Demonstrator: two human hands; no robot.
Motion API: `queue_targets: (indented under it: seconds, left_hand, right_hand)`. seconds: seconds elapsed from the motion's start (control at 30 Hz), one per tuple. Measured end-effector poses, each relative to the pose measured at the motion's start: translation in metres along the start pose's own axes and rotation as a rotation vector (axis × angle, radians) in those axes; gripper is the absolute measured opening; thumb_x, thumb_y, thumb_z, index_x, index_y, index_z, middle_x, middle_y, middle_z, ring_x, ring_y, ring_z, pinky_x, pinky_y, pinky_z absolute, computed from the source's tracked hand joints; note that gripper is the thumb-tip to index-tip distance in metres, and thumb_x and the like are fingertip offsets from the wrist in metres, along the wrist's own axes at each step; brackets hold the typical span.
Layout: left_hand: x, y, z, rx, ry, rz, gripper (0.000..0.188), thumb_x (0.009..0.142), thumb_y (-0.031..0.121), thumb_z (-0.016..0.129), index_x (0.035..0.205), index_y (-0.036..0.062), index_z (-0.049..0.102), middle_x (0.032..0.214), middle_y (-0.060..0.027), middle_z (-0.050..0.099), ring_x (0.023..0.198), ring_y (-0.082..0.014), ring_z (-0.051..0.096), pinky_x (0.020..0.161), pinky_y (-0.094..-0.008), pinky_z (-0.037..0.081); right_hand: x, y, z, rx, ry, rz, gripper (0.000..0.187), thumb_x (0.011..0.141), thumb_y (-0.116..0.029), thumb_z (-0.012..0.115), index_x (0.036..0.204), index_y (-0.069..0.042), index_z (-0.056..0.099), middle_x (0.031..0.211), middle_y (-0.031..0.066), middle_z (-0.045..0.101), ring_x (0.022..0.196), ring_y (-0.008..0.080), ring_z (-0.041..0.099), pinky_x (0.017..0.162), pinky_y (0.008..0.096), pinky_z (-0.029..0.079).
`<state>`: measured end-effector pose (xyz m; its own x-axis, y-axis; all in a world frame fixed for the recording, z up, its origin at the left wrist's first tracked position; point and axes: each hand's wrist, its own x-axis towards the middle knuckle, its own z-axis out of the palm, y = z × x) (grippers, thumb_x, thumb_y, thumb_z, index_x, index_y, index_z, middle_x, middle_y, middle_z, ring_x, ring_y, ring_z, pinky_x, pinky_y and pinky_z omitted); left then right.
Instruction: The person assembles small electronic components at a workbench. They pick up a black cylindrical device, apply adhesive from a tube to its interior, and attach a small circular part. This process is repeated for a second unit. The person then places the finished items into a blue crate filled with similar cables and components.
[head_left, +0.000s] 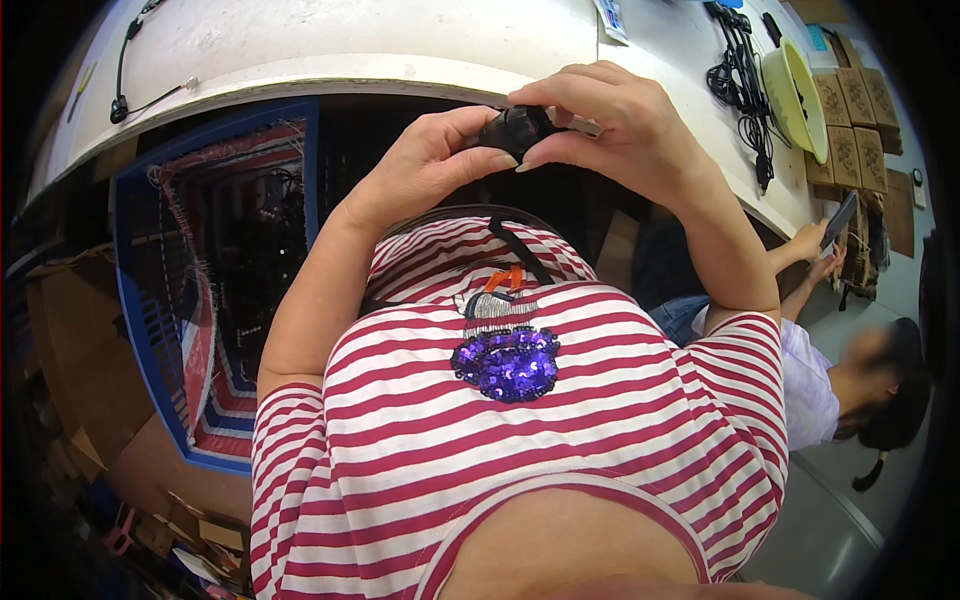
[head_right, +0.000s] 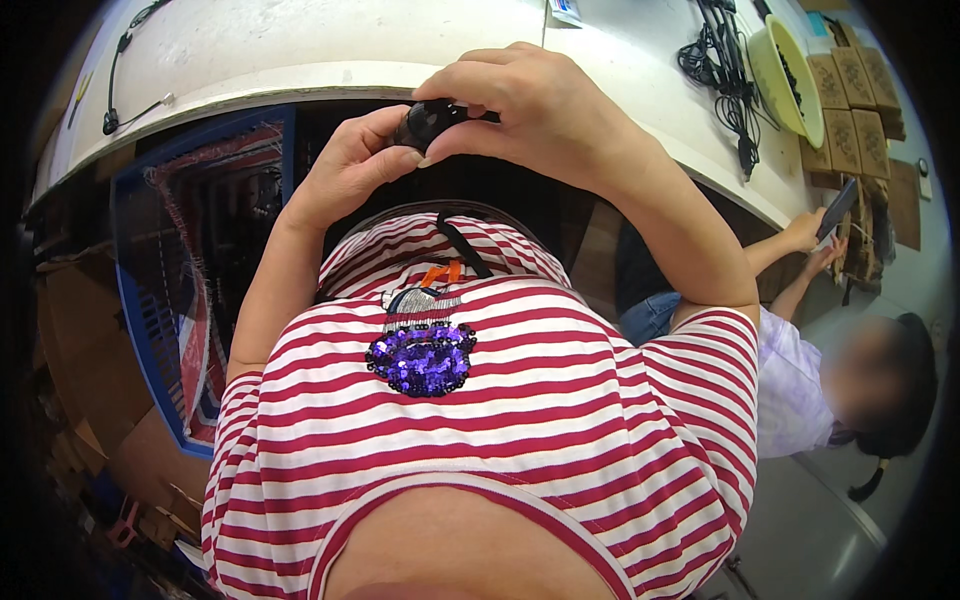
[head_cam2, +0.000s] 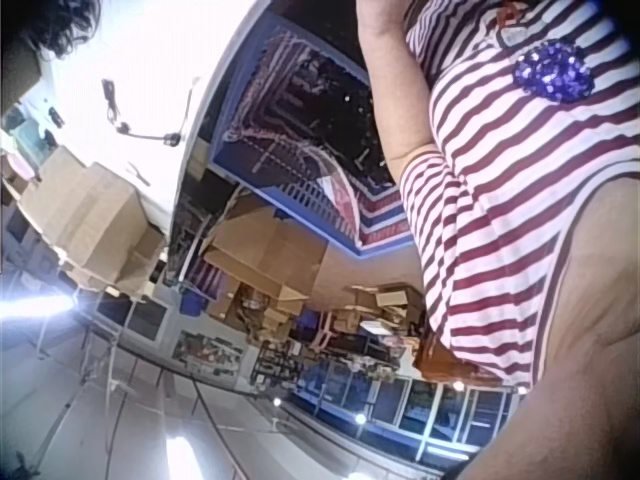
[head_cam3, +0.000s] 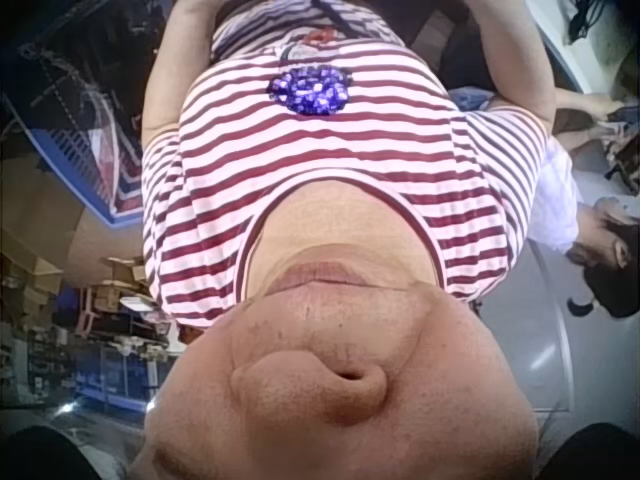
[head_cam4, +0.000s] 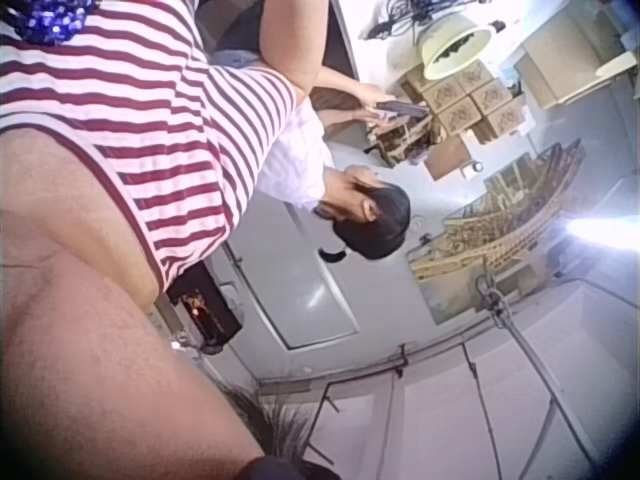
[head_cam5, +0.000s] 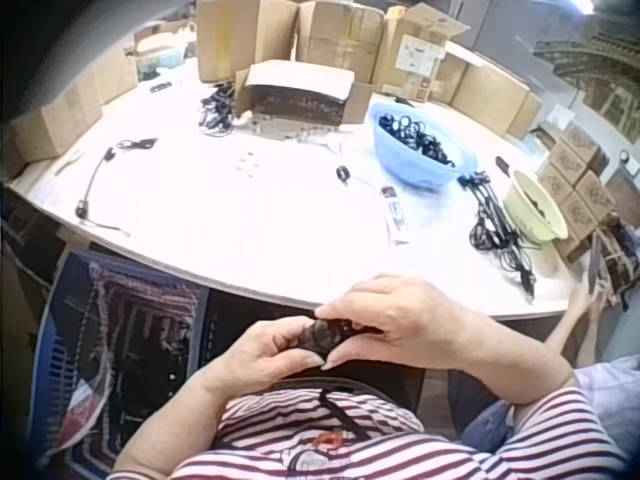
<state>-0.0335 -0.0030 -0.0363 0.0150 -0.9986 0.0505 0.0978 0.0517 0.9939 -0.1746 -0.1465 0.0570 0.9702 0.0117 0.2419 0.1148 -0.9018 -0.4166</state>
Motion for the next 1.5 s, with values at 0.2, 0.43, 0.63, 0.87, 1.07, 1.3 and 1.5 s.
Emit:
queue_targets:
  seconds: [0.2,0.43,0.63,0.87,1.07,1.3,1.5]
  left_hand:
    - [0.000,-0.002,0.000,-0.001,0.016,-0.022,0.025,0.083,0.012,0.057,0.104,-0.0004,0.054,0.084,0.0014,0.056,0.073,-0.0042,0.048,0.065,-0.0189,0.041]
    - [0.002,-0.002,-0.004,0.044,-0.020,-0.020,0.025,0.083,0.014,0.058,0.104,-0.0001,0.055,0.083,0.0020,0.055,0.073,-0.0042,0.048,0.066,-0.0184,0.040]
    - [0.004,-0.004,-0.004,0.017,-0.018,-0.006,0.025,0.083,0.015,0.058,0.103,-0.0004,0.055,0.082,0.0016,0.055,0.072,-0.0042,0.048,0.065,-0.0185,0.040]
    - [0.007,-0.006,-0.001,0.031,0.025,0.004,0.023,0.084,0.013,0.058,0.101,-0.0010,0.055,0.083,0.0007,0.056,0.073,-0.0040,0.049,0.066,-0.0190,0.041]
    - [0.008,-0.001,-0.001,0.032,-0.041,-0.027,0.023,0.083,0.010,0.057,0.103,-0.0013,0.055,0.085,0.0003,0.057,0.076,-0.0046,0.051,0.068,-0.0196,0.043]
    - [0.007,0.000,-0.002,0.084,-0.039,-0.046,0.023,0.083,0.007,0.055,0.105,-0.0017,0.054,0.085,0.0004,0.057,0.075,-0.0048,0.050,0.067,-0.0192,0.042]
    - [0.002,-0.005,-0.002,0.053,-0.004,-0.036,0.026,0.083,0.011,0.058,0.106,-0.0016,0.054,0.086,-0.0001,0.057,0.077,-0.0060,0.050,0.070,-0.0205,0.042]
  right_hand:
    - [-0.003,0.002,0.008,-0.052,0.055,0.024,0.045,0.058,-0.022,0.078,0.098,-0.008,0.063,0.086,0.0047,0.061,0.067,0.0153,0.056,0.058,0.0250,0.047]
    - [-0.001,0.009,0.006,0.141,0.040,-0.053,0.035,0.067,-0.017,0.072,0.099,-0.009,0.062,0.086,0.0066,0.063,0.071,0.0217,0.060,0.061,0.0302,0.048]
    - [-0.002,0.012,0.005,0.114,0.017,-0.001,0.039,0.062,-0.013,0.076,0.099,-0.008,0.064,0.079,0.0044,0.060,0.068,0.0145,0.058,0.059,0.0243,0.047]
    - [-0.003,0.011,0.012,-0.019,0.082,0.016,0.042,0.060,-0.027,0.076,0.093,-0.005,0.062,0.072,0.0040,0.058,0.063,0.0150,0.055,0.056,0.0240,0.045]
    - [-0.006,0.013,0.003,-0.086,-0.053,0.056,0.044,0.061,-0.026,0.076,0.097,-0.006,0.062,0.071,0.0030,0.059,0.064,0.0152,0.056,0.056,0.0249,0.045]
    - [-0.006,0.010,0.004,-0.034,0.029,-0.031,0.044,0.062,-0.021,0.075,0.101,-0.007,0.062,0.069,0.0022,0.058,0.065,0.0169,0.056,0.059,0.0260,0.045]
    - [-0.005,0.003,0.002,-0.047,-0.058,-0.001,0.038,0.068,-0.020,0.069,0.104,-0.008,0.060,0.084,0.0053,0.062,0.075,0.0216,0.058,0.070,0.0320,0.046]
